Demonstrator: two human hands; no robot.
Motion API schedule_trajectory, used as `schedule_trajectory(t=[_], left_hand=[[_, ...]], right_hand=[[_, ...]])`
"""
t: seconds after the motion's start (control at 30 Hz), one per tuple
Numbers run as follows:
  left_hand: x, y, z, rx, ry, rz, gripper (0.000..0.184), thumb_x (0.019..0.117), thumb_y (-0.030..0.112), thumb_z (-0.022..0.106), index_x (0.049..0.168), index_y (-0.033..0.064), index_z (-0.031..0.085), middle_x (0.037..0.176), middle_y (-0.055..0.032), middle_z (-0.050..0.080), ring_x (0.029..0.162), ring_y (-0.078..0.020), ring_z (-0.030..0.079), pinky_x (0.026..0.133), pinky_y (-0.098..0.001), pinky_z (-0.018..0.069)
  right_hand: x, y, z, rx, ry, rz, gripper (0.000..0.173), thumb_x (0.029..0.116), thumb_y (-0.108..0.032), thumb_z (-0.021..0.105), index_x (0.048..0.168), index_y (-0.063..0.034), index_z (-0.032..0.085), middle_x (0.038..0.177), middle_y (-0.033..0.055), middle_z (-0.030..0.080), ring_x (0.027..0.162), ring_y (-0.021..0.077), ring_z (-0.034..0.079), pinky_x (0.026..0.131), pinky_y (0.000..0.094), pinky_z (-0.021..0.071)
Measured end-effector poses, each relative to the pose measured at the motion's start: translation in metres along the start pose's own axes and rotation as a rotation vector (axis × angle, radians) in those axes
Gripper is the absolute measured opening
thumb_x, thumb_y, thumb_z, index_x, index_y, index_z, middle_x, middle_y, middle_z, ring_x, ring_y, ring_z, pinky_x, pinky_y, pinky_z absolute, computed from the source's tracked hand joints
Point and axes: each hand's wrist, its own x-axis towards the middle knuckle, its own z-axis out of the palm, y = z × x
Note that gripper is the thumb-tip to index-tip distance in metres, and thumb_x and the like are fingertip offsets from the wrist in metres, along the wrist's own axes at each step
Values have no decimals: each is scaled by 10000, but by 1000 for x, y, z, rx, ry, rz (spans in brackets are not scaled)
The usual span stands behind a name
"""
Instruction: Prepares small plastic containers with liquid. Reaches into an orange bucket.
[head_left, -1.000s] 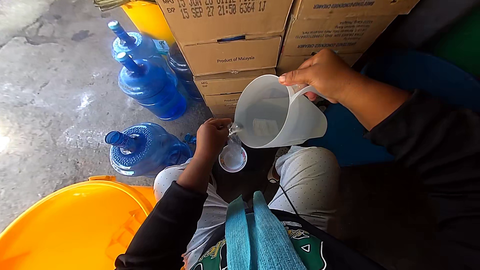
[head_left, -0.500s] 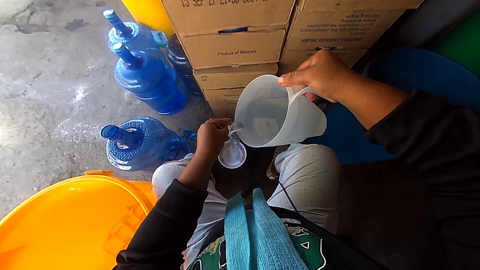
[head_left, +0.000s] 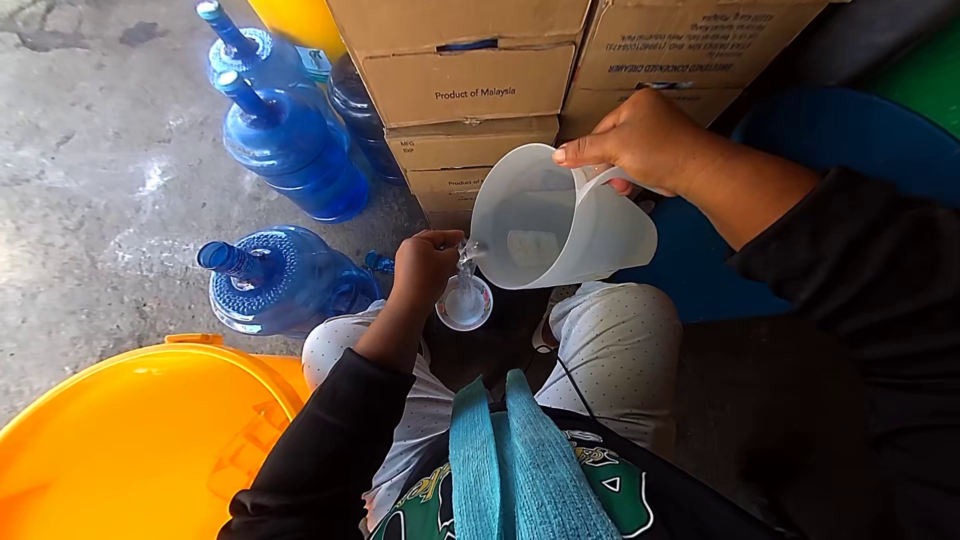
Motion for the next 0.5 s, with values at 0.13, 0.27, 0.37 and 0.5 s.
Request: schedule_trajectory(t=[0.13, 0.27, 0.37, 0.5], left_hand=[[0, 1, 0, -30, -4, -24, 258, 938, -11, 620, 1141, 75, 754, 1078, -76, 705, 774, -125, 677, 729, -309, 584], [0, 1, -1, -31, -8, -27, 256, 934, -15, 623, 1133, 78, 756, 1079, -66, 707, 756, -114, 666, 715, -298, 577], [0, 2, -2, -20, -14, -24, 248, 934, -13, 622, 1122, 76, 758, 1052, -60, 718, 731, -100, 658, 698, -284, 564], [1, 1, -2, -17, -18, -25, 243, 942, -3, 621, 1119, 85, 761, 1032, -52, 728, 732, -97, 667, 701, -288, 571]], right_hand=[[1, -1, 1, -15, -1, -8, 362, 981, -388, 695, 817, -66, 681, 627, -7, 590, 454, 26, 508, 446, 187, 446], [2, -3, 2, -22, -8, 4, 355, 983, -388, 692, 837, -65, 685, 643, -9, 598, 459, 27, 517, 447, 188, 456], [2, -4, 3, -19, -6, -1, 354, 985, -381, 692, 832, -62, 684, 633, -9, 593, 452, 28, 511, 447, 189, 452], [3, -5, 3, -26, -12, 3, 352, 983, -384, 694, 828, -68, 691, 625, -10, 590, 446, 28, 502, 441, 188, 446]])
